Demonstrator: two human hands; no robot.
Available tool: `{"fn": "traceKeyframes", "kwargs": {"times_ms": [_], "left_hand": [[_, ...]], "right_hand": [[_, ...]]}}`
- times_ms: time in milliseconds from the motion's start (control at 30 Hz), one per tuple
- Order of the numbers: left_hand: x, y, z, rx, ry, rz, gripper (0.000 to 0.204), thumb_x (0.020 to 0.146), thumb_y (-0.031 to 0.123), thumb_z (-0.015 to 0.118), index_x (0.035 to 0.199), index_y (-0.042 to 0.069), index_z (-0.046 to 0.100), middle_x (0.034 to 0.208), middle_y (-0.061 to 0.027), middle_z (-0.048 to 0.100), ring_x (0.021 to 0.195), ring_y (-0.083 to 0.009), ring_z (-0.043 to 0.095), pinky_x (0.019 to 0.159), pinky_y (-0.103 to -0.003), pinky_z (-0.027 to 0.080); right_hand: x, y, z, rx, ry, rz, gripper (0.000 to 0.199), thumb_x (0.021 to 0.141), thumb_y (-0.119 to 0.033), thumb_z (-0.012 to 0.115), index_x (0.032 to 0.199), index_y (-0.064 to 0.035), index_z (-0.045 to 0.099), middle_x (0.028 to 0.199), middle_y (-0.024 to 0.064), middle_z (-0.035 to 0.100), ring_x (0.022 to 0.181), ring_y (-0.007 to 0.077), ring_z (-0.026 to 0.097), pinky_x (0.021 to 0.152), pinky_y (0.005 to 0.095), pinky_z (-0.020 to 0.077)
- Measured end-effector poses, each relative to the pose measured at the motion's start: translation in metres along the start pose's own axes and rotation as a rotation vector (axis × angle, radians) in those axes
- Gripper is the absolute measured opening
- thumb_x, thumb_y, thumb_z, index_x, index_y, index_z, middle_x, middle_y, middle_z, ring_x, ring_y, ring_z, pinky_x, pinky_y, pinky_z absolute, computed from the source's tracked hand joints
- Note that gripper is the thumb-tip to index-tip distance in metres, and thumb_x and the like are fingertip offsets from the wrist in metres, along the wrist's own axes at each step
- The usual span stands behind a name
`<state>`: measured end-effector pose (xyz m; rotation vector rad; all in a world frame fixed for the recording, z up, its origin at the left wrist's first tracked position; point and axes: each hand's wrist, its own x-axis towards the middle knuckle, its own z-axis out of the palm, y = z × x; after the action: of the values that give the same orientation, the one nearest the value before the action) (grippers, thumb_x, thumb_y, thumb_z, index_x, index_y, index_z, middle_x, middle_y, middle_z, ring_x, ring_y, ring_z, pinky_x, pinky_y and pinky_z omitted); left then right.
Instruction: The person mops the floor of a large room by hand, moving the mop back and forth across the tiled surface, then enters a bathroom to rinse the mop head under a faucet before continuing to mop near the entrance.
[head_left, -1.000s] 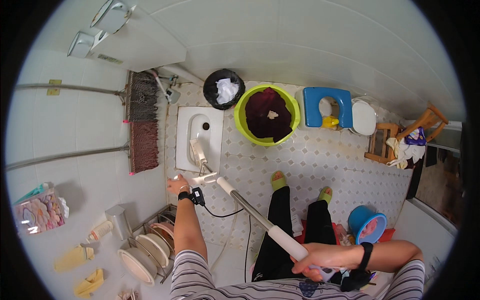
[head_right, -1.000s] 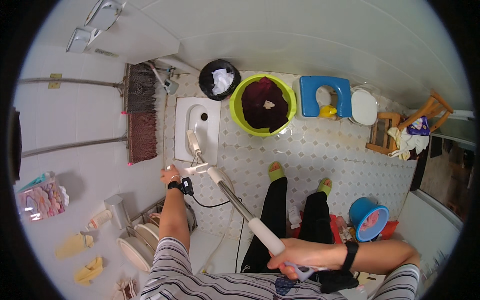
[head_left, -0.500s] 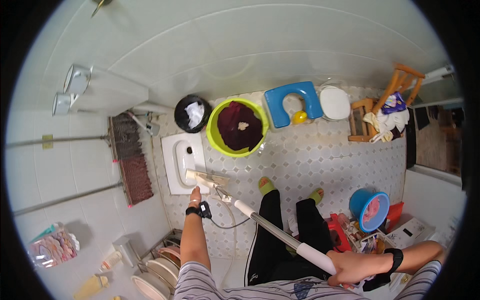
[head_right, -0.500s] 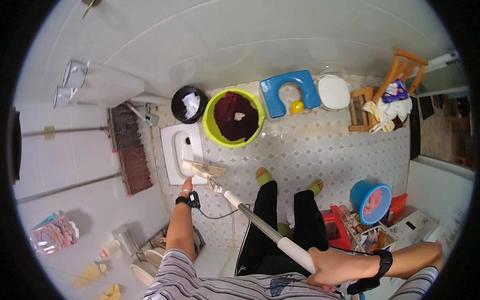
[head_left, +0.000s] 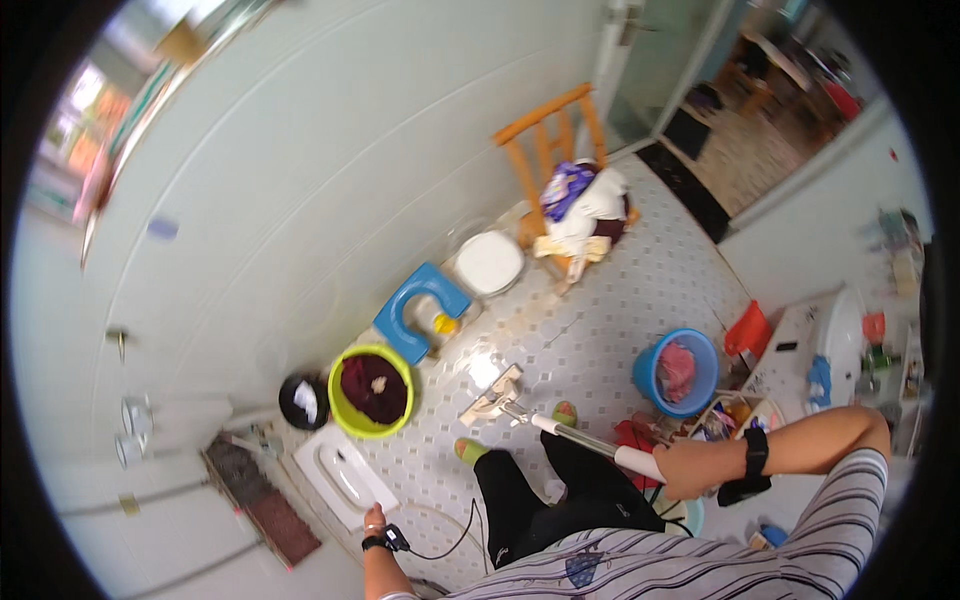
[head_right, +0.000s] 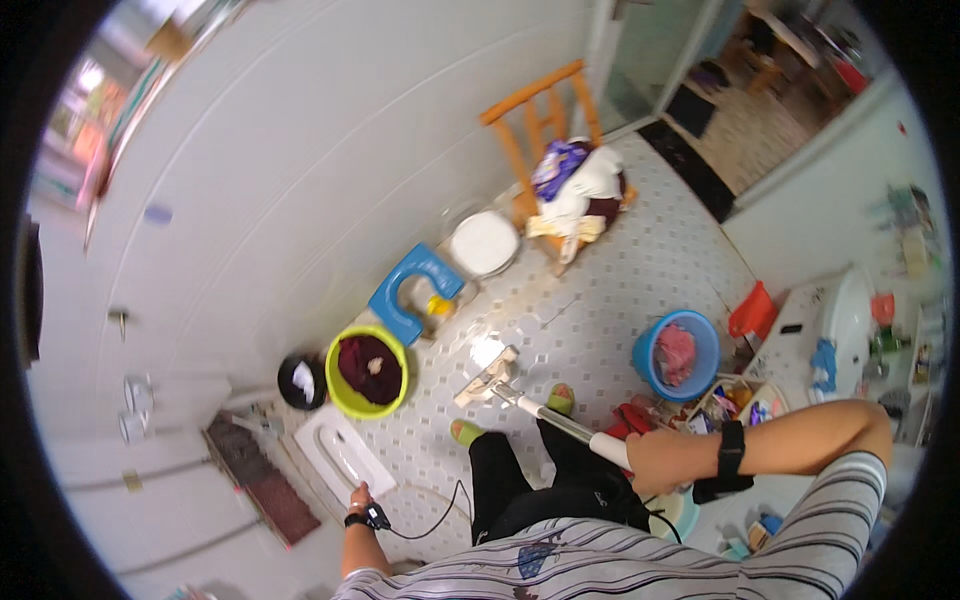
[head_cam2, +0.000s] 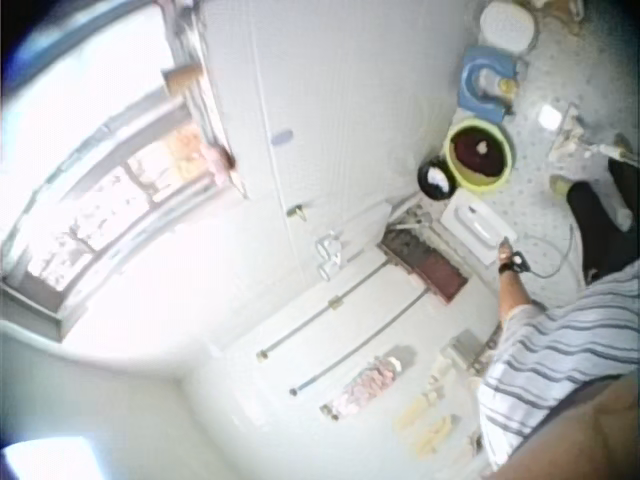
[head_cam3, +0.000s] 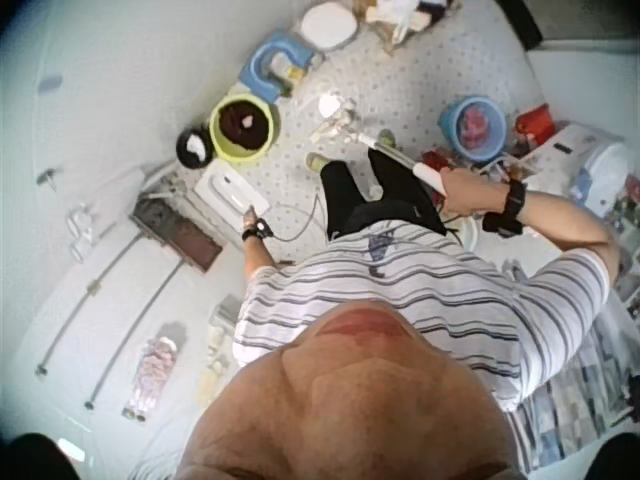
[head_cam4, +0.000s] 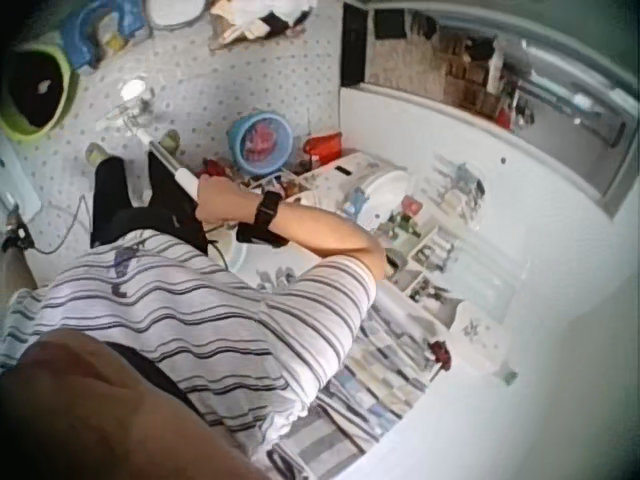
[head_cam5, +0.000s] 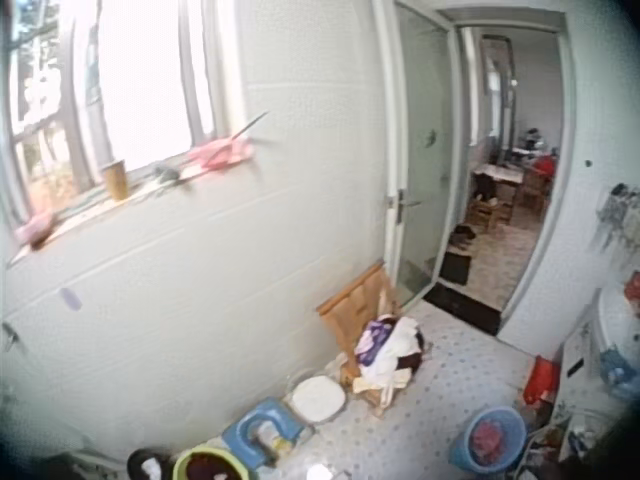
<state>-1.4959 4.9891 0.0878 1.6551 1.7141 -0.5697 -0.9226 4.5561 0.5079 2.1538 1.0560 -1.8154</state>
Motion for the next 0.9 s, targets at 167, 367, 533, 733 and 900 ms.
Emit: {"fn": "traceKeyframes", "kwargs": {"times_ms": [167,367,533,733,900], "left_hand": [[-0.089,0.249,0.039,-0.39,-0.09,0.304,0.035,0.082,0.027,0.052,0.101,-0.003,0.054,0.081,-0.0086,0.058,0.071,-0.0139,0.054,0.063,-0.027,0.045],[-0.221,0.504,0.017,0.121,-0.096,1.007,0.035,0.082,0.021,0.054,0.109,0.001,0.051,0.098,-0.0166,0.059,0.089,-0.0263,0.059,0.077,-0.033,0.046],[-0.293,0.635,0.019,0.239,-0.044,1.206,0.037,0.08,0.022,0.056,0.112,0.005,0.05,0.102,-0.017,0.057,0.094,-0.0312,0.055,0.079,-0.037,0.045],[-0.355,0.773,0.014,0.36,-0.076,1.357,0.035,0.079,0.024,0.057,0.109,0.006,0.052,0.103,-0.0159,0.057,0.093,-0.0341,0.054,0.08,-0.04,0.044],[-0.436,0.969,0.102,0.633,-0.156,1.715,0.037,0.08,0.028,0.053,0.112,0.008,0.051,0.1,-0.0159,0.058,0.092,-0.0328,0.055,0.079,-0.038,0.044]], "right_hand": [[-0.048,0.116,0.023,0.219,0.042,0.232,0.037,0.064,-0.015,0.053,0.09,0.011,0.054,0.06,0.0151,0.06,0.056,0.0274,0.061,0.051,0.036,0.0471],[-0.073,0.223,0.018,0.338,0.126,0.335,0.022,0.065,-0.02,0.056,0.069,-0.0002,0.064,0.061,0.0108,0.062,0.059,0.0207,0.062,0.054,0.0332,0.0469],[-0.064,0.332,0.026,0.906,0.255,0.424,0.023,0.065,-0.022,0.063,0.062,0.0008,0.062,0.056,0.0066,0.06,0.054,0.0187,0.058,0.055,0.034,0.0441],[-0.088,0.412,-0.011,1.666,0.55,-0.002,0.015,0.076,-0.012,0.054,0.07,0.0008,0.06,0.067,0.0053,0.06,0.053,0.0166,0.056,0.054,0.0268,0.0451],[-0.117,0.49,0.007,1.957,0.438,0.043,0.017,0.081,-0.013,0.055,0.073,0.0021,0.057,0.063,0.0042,0.057,0.052,0.0149,0.055,0.052,0.0251,0.0442]]}}
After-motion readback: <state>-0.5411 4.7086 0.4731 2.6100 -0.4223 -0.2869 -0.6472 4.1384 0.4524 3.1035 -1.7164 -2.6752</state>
